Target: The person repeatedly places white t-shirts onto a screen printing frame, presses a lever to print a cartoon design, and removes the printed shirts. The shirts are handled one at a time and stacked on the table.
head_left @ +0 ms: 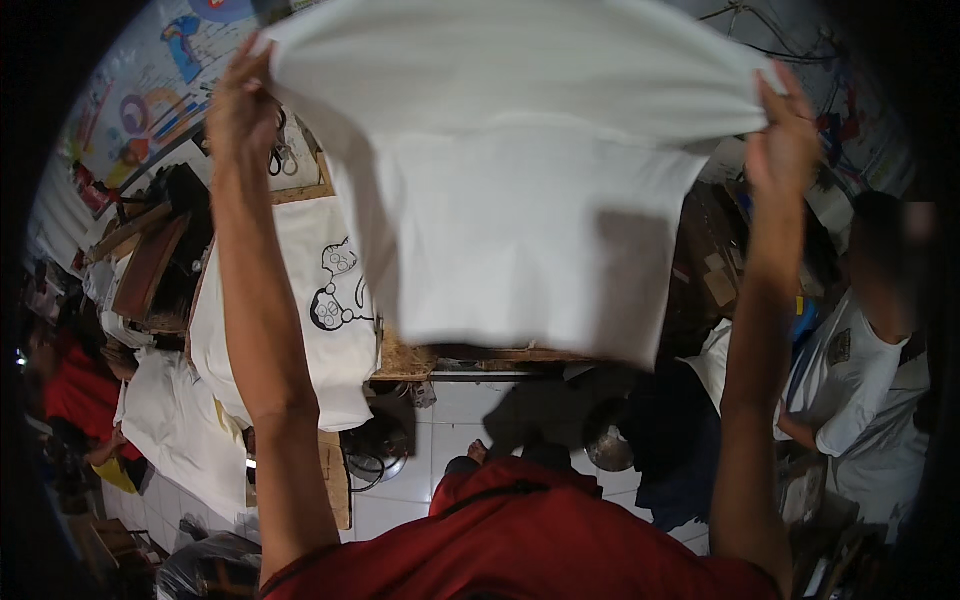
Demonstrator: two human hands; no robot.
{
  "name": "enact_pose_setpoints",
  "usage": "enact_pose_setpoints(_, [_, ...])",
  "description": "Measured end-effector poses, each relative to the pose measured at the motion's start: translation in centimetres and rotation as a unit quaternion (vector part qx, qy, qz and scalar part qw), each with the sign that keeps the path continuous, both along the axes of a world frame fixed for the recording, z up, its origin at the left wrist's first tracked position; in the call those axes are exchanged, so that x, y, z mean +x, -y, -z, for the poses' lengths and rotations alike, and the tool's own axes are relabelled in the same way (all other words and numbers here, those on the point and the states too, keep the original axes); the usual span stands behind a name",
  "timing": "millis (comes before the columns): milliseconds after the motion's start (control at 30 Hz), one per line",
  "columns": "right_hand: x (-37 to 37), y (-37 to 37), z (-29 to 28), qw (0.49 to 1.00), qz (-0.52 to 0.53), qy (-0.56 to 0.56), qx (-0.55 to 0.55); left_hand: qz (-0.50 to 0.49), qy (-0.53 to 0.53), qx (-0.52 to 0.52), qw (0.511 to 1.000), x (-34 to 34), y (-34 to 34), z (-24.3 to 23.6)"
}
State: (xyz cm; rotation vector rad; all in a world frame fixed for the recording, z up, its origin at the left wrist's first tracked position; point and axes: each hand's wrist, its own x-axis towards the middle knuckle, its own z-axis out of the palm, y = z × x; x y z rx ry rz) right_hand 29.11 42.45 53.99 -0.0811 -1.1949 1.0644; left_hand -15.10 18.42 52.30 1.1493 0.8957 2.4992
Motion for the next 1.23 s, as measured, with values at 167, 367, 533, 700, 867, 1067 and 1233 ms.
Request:
enact_pose_setpoints(167, [6.7, 8.2, 3.7, 0.991, 0.063, 0.082, 0.086, -0.036, -0.080, 0.011, 0.996, 4.1, 8.7, 2.4])
enact_pose_setpoints(367, [6.6, 7.8, 18.4, 0.950, -0.014, 0.214, -0.229, -0.052, 0.073, -0.250, 0.964, 7.6, 8.9, 17.1])
enact_pose_setpoints(533, [4.3, 2.8, 29.1, 0.884, -0.081, 0.282, -0.363, 0.009, 0.082, -0.467, 0.880, 5.4, 5.0, 27.1])
enact_pose_setpoints(700, [3.9, 2.3, 33.0, 0.851, -0.031, 0.352, -0.388, 0.032, 0.122, -0.465, 0.876, 4.5, 4.9, 31.1])
enact_pose_setpoints(867, [4.8, 5.9, 33.1, 0.837, -0.036, 0.389, -0.383, 0.003, 0.159, -0.485, 0.860, 5.1, 7.5, 32.3])
enact_pose_setpoints(1067, [6.1, 9.8, 33.5, 0.799, -0.038, 0.452, -0.396, -0.044, 0.163, -0.506, 0.846, 6.2, 10.8, 33.7])
enact_pose_setpoints(1233, [7.6, 11.5, 35.5, 0.801, -0.070, 0.462, -0.375, -0.036, 0.150, -0.503, 0.850, 6.0, 13.7, 36.0])
